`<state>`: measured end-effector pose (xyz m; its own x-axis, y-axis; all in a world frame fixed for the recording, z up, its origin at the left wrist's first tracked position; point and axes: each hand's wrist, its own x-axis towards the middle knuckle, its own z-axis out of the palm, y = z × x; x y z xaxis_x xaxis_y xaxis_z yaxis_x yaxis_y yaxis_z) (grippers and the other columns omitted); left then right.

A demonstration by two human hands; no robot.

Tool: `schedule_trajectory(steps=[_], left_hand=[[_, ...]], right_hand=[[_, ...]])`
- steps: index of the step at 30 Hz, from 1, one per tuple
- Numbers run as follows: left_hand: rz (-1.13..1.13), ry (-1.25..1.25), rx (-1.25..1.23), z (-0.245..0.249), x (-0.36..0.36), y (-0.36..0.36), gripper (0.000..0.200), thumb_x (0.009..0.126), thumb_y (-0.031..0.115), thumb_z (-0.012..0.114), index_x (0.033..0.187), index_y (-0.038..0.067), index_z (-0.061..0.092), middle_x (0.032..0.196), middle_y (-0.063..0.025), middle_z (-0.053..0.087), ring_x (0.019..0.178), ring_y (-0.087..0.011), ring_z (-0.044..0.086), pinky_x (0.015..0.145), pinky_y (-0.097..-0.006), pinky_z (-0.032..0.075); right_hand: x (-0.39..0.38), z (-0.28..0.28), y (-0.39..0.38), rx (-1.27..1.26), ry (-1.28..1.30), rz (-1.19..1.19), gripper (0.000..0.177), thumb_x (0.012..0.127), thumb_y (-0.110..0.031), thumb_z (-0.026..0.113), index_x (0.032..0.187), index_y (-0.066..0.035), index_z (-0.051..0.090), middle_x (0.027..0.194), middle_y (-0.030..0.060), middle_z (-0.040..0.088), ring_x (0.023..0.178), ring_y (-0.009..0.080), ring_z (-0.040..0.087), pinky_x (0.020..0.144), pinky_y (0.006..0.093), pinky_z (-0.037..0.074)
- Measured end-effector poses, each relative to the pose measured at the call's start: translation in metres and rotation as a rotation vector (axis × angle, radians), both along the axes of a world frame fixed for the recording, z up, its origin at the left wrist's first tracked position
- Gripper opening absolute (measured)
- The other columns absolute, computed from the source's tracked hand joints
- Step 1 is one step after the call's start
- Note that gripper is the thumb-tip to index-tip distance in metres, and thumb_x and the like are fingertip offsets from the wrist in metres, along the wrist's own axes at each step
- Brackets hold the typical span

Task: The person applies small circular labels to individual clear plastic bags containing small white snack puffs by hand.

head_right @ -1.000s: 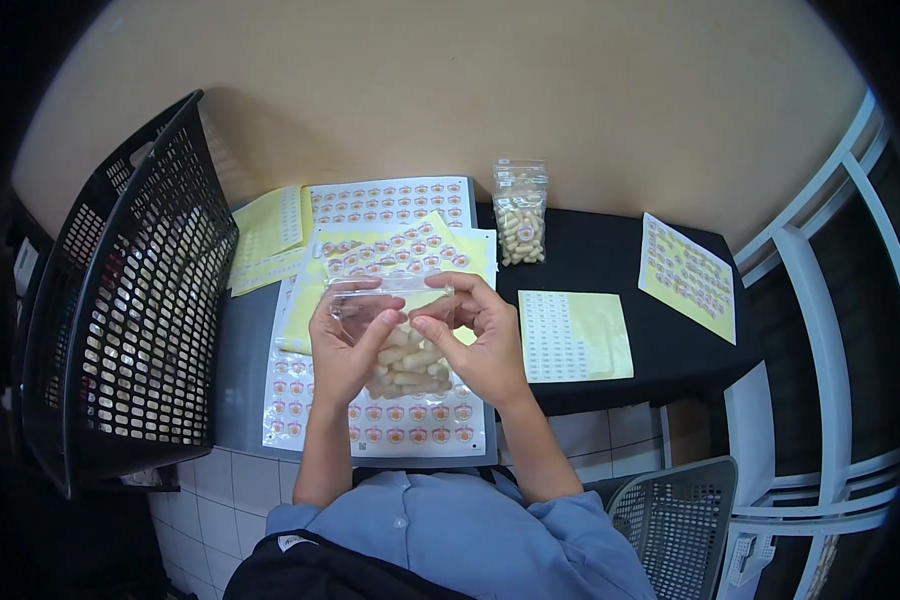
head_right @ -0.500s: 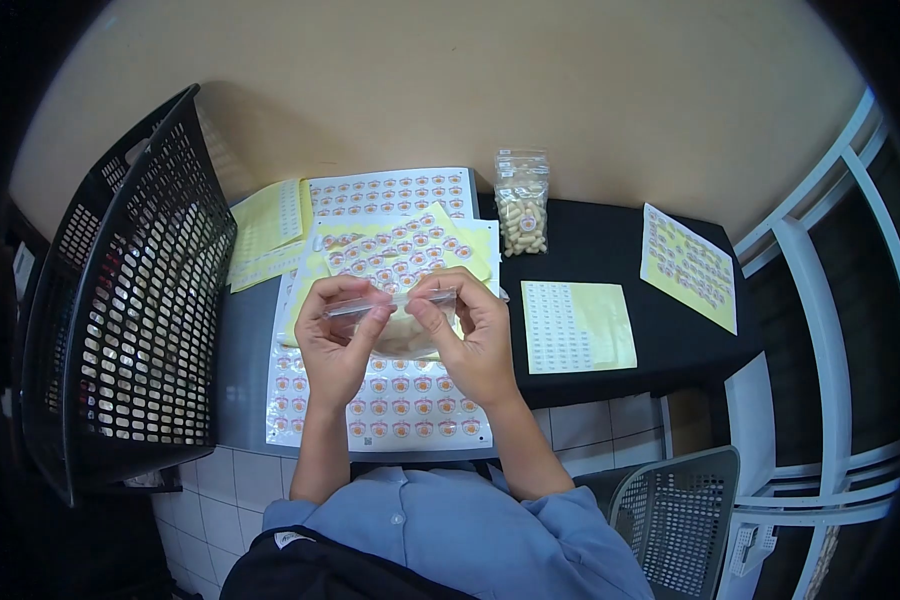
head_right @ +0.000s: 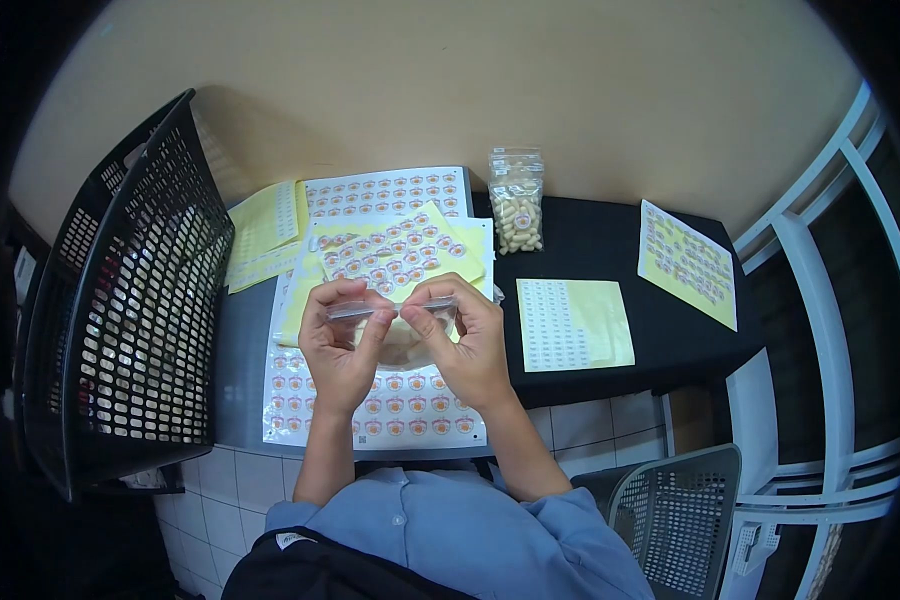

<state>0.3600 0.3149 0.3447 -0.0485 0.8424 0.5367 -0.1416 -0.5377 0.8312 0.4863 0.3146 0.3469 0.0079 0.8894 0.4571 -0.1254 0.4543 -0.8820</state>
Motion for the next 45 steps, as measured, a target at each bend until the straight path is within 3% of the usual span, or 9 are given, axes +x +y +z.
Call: schedule_trajectory(steps=[14,17,22,25,38,40,45], left_hand=[[0.090,-0.078,-0.023,-0.001,0.019,-0.004,0.026,0.073,-0.006,0.057,0.094,0.000,0.042,0.081,-0.0093,0.057,0.077,-0.0136,0.057,0.070,-0.0238,0.046],[0.067,-0.080,-0.037,0.000,0.017,-0.005,0.032,0.073,-0.006,0.057,0.100,-0.001,0.041,0.081,-0.0095,0.057,0.078,-0.0138,0.057,0.070,-0.0237,0.046],[0.038,-0.075,-0.027,0.005,0.010,-0.007,0.065,0.069,-0.008,0.058,0.124,-0.003,0.024,0.082,-0.0106,0.058,0.077,-0.0142,0.058,0.071,-0.0238,0.047],[0.059,-0.041,-0.037,0.002,0.004,-0.005,0.070,0.068,-0.008,0.060,0.126,-0.004,0.021,0.079,-0.0100,0.059,0.077,-0.0132,0.058,0.070,-0.0232,0.046],[0.145,-0.072,-0.040,-0.002,-0.007,-0.008,0.060,0.068,-0.005,0.062,0.119,-0.006,0.030,0.076,-0.0092,0.059,0.072,-0.0103,0.056,0.066,-0.0201,0.043],[0.151,-0.086,-0.044,-0.004,-0.009,-0.006,0.060,0.068,-0.004,0.062,0.119,-0.006,0.030,0.077,-0.0092,0.059,0.073,-0.0103,0.056,0.067,-0.0200,0.043],[0.138,-0.079,-0.052,-0.001,-0.009,-0.006,0.059,0.068,-0.004,0.062,0.117,-0.006,0.030,0.077,-0.0093,0.059,0.074,-0.0106,0.056,0.067,-0.0202,0.043]], right_hand=[[0.002,-0.005,0.000,-0.007,0.038,-0.017,0.009,0.077,-0.007,0.059,0.078,0.000,0.053,0.075,0.0052,0.055,0.067,0.0095,0.055,0.061,0.0222,0.043],[0.003,-0.003,0.000,-0.033,0.036,-0.007,0.010,0.077,-0.008,0.059,0.078,0.000,0.053,0.074,0.0049,0.055,0.067,0.0092,0.054,0.061,0.0214,0.043],[0.002,-0.001,-0.001,-0.036,-0.003,0.077,0.010,0.079,-0.008,0.055,0.083,0.000,0.050,0.079,0.0052,0.051,0.074,0.0094,0.050,0.068,0.0216,0.039],[-0.005,-0.002,-0.002,0.021,0.002,0.086,0.009,0.080,-0.008,0.052,0.084,0.000,0.049,0.081,0.0062,0.049,0.076,0.0101,0.049,0.069,0.0225,0.039],[-0.027,-0.005,-0.007,0.011,-0.046,-0.006,0.008,0.080,-0.005,0.051,0.084,0.001,0.049,0.082,0.0064,0.049,0.073,0.0119,0.049,0.067,0.0228,0.040],[-0.032,-0.006,-0.006,0.047,0.104,-0.028,0.006,0.081,-0.004,0.050,0.084,0.000,0.048,0.083,0.0061,0.049,0.074,0.0117,0.050,0.068,0.0228,0.040],[-0.029,-0.006,-0.007,0.021,0.152,0.004,0.004,0.082,-0.004,0.049,0.084,0.000,0.047,0.083,0.0060,0.048,0.077,0.0113,0.052,0.070,0.0230,0.040]])
